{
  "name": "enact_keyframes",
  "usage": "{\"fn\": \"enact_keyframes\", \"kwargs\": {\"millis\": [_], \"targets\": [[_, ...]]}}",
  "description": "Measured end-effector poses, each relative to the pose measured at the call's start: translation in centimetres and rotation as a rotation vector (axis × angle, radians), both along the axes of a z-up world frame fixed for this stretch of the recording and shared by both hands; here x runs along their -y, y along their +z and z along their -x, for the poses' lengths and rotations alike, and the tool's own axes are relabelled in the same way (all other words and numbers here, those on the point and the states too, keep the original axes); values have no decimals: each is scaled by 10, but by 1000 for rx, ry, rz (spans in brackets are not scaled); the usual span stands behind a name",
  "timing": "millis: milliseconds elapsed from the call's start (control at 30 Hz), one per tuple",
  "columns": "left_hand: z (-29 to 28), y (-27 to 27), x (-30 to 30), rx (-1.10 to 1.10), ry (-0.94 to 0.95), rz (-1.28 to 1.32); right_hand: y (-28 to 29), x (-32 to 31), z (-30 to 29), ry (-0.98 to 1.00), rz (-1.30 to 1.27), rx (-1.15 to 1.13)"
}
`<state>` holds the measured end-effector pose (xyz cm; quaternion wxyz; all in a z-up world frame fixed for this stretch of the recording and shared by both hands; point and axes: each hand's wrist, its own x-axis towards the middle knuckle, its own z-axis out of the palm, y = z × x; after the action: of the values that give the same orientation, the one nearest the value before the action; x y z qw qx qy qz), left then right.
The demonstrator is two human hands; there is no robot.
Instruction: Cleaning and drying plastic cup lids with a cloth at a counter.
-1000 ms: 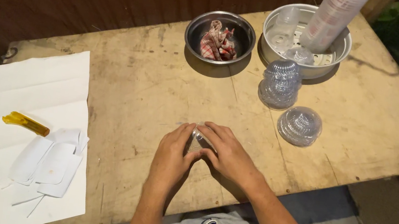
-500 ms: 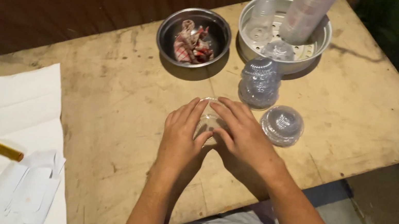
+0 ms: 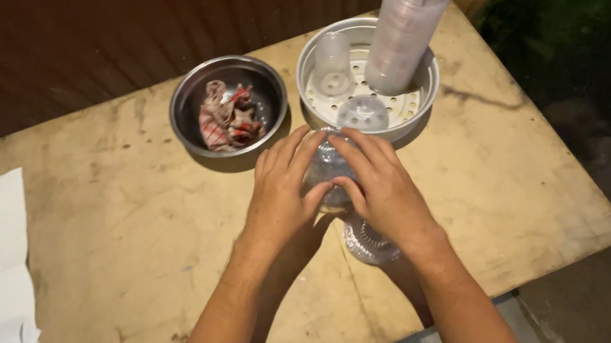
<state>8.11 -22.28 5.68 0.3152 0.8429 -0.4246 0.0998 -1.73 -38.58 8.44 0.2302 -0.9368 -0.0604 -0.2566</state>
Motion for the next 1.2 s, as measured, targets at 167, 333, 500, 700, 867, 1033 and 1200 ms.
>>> {"fn": "enact_keyframes", "kwargs": {"millis": [167,333,500,700,867,1033,1200], "targets": [[-14,4,35,26,-34,31,-7,39,-13,-56,19,-7],[-26,-5,60,-28,-36,-21,-16,68,-31,-103,13,-6],[-35,3,76,-99,-40,-51,-24,89,-46,-131,26,-16],[-46,8,90,-174,-61,-58,-37,107,-66,-169,10,-56],[-56,4,97,-206,-69,-53,-46,115,-75,-213,9,-122],[-61,2,98,-242,-69,-78,-60,118,-77,-266,30,-241],[-61,3,97,-274,-86,-70,-60,117,-78,-264,-10,-360]]}}
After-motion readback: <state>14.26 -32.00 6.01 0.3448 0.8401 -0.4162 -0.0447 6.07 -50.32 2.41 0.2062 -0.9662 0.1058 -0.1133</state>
